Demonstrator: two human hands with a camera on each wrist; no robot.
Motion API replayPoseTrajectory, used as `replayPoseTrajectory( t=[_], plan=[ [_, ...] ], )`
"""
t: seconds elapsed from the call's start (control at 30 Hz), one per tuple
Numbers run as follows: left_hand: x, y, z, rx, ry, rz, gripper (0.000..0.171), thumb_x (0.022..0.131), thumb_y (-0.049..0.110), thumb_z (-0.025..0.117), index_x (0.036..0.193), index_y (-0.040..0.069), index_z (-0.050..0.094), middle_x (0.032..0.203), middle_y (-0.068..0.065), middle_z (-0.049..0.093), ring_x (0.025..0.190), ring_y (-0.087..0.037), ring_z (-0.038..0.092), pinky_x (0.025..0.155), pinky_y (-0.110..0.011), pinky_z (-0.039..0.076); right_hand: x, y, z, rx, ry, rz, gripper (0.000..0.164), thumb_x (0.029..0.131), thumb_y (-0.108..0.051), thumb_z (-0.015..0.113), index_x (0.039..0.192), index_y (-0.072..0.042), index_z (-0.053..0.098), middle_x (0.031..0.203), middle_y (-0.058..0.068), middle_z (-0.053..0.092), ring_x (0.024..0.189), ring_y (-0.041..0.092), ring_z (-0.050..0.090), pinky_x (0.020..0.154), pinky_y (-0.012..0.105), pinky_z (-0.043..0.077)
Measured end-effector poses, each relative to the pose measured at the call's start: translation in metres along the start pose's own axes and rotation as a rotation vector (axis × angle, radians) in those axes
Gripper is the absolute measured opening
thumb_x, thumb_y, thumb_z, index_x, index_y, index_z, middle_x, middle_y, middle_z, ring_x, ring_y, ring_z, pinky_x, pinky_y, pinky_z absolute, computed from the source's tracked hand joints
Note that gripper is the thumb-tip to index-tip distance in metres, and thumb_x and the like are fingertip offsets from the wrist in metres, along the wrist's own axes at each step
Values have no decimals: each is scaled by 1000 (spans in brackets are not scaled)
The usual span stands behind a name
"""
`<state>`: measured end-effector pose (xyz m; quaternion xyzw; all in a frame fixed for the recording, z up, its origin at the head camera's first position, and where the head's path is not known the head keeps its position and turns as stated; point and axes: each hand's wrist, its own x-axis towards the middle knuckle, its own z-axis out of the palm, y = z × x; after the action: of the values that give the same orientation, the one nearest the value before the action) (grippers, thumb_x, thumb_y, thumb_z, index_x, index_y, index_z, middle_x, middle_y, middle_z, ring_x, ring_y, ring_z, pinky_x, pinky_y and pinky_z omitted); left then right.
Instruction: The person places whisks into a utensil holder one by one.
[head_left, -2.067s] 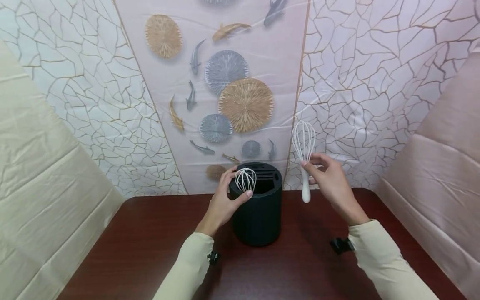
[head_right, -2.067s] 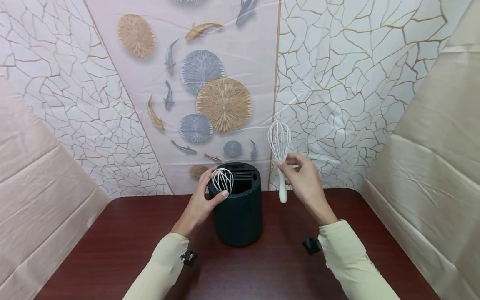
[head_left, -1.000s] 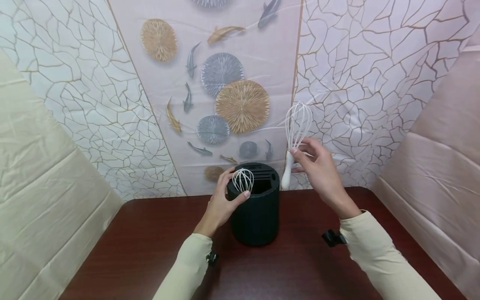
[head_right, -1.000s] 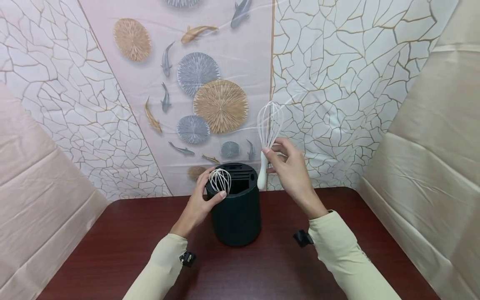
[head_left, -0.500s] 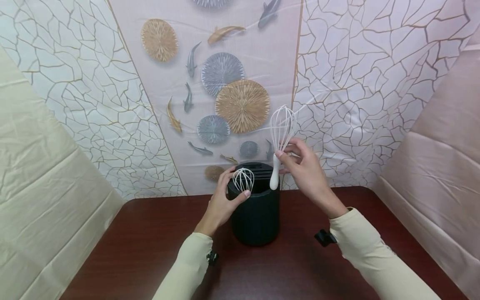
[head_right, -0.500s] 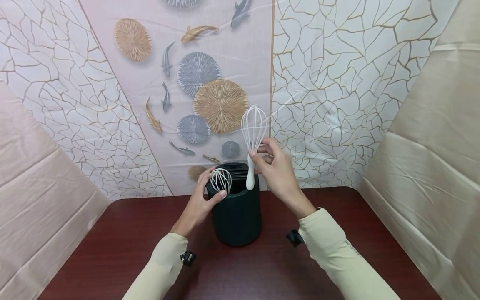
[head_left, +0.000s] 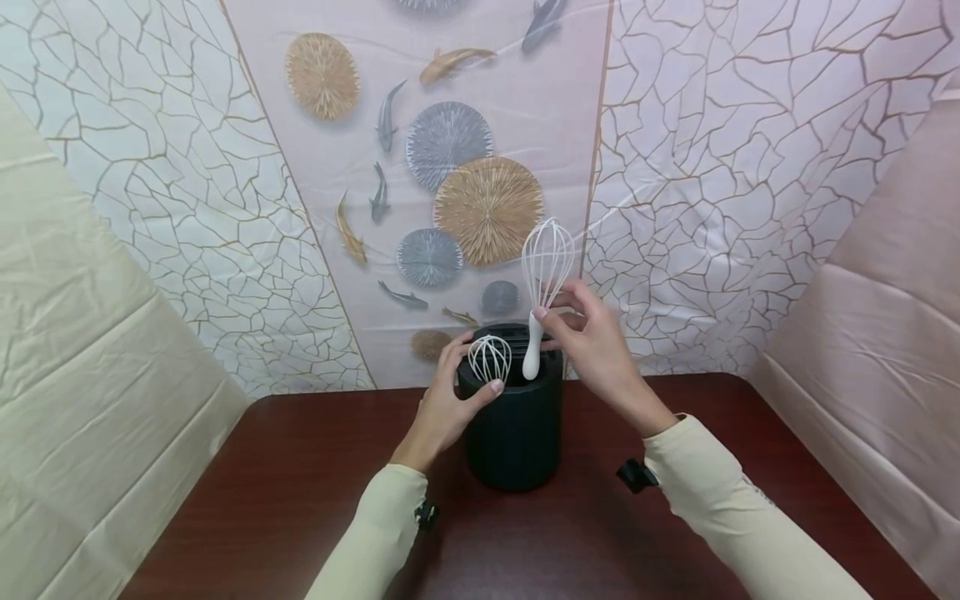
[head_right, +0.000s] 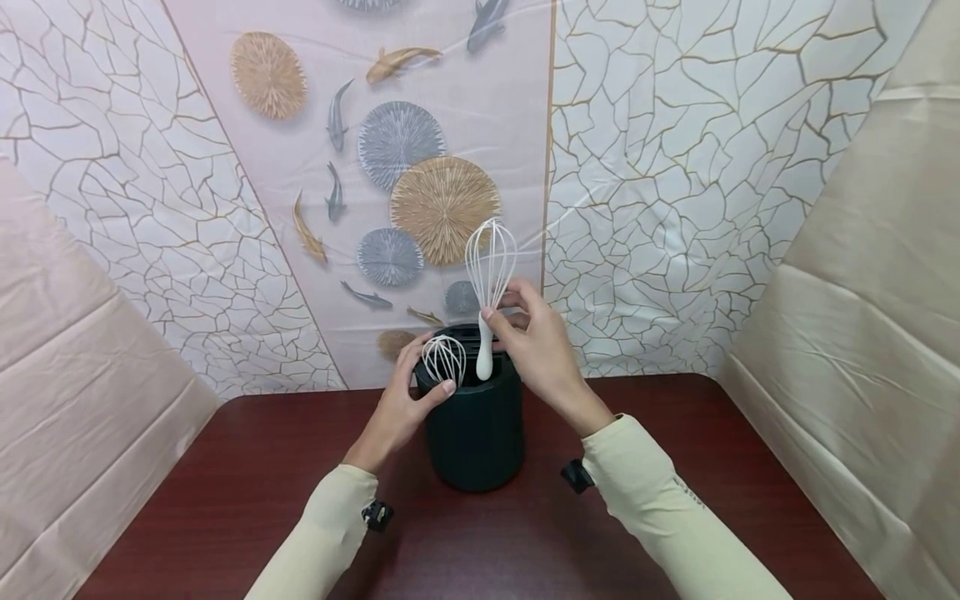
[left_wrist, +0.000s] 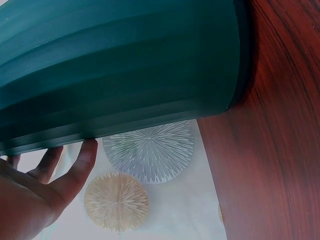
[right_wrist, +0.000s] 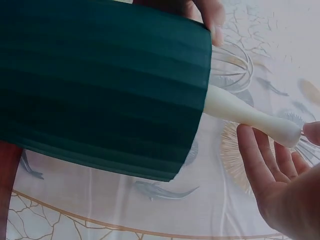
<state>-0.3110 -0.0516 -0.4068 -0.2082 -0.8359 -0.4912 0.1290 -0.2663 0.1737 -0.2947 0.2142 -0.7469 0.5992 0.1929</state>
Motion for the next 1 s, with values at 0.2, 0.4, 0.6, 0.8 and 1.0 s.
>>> replayPoseTrajectory(
  t=[0.2, 0.4, 0.6, 0.8, 1.0],
  plan=[
    [0, 1, -1, -3, -1, -10, 73, 92, 61, 73, 154, 30, 48, 168, 23, 27, 151, -18, 36, 117, -64, 33, -1, 3, 6, -4, -30, 32, 37, 106, -9, 63, 139, 4, 52, 124, 27, 65, 106, 39, 73, 79, 40, 64],
    [0, 1, -1, -6, -7, -9, 74, 92, 62, 73, 154, 29, 48, 168, 21, 27, 152, -18, 36, 118, -64, 32, -2, 8, 11, -43, -49, 52, 39, 106, -12, 64, 140, 2, 52, 127, 27, 65, 109, 40, 73, 79, 38, 64],
    [0, 1, -1, -11, 0, -1, 70, 94, 52, 75, 154, 28, 49, 167, 22, 28, 152, -18, 35, 118, -64, 32, -5, 16, 13, -102, -61, 55, 36, 106, -11, 65, 138, 2, 53, 125, 25, 67, 108, 39, 73, 77, 39, 64],
    [-1, 1, -1, -16, 5, 13, 71, 93, 53, 75, 153, 26, 50, 169, 18, 29, 152, -19, 36, 118, -64, 32, -9, 22, 13, -152, -70, 56, 38, 106, -11, 64, 139, 4, 53, 123, 24, 67, 109, 40, 73, 77, 38, 64],
    [0, 0, -1, -18, 7, 16, 72, 93, 56, 75, 154, 27, 50, 168, 19, 29, 152, -17, 35, 119, -62, 32, -10, 25, 13, -175, -71, 38, 36, 105, -8, 65, 137, 4, 53, 119, 23, 68, 105, 39, 74, 76, 37, 63]
  ],
)
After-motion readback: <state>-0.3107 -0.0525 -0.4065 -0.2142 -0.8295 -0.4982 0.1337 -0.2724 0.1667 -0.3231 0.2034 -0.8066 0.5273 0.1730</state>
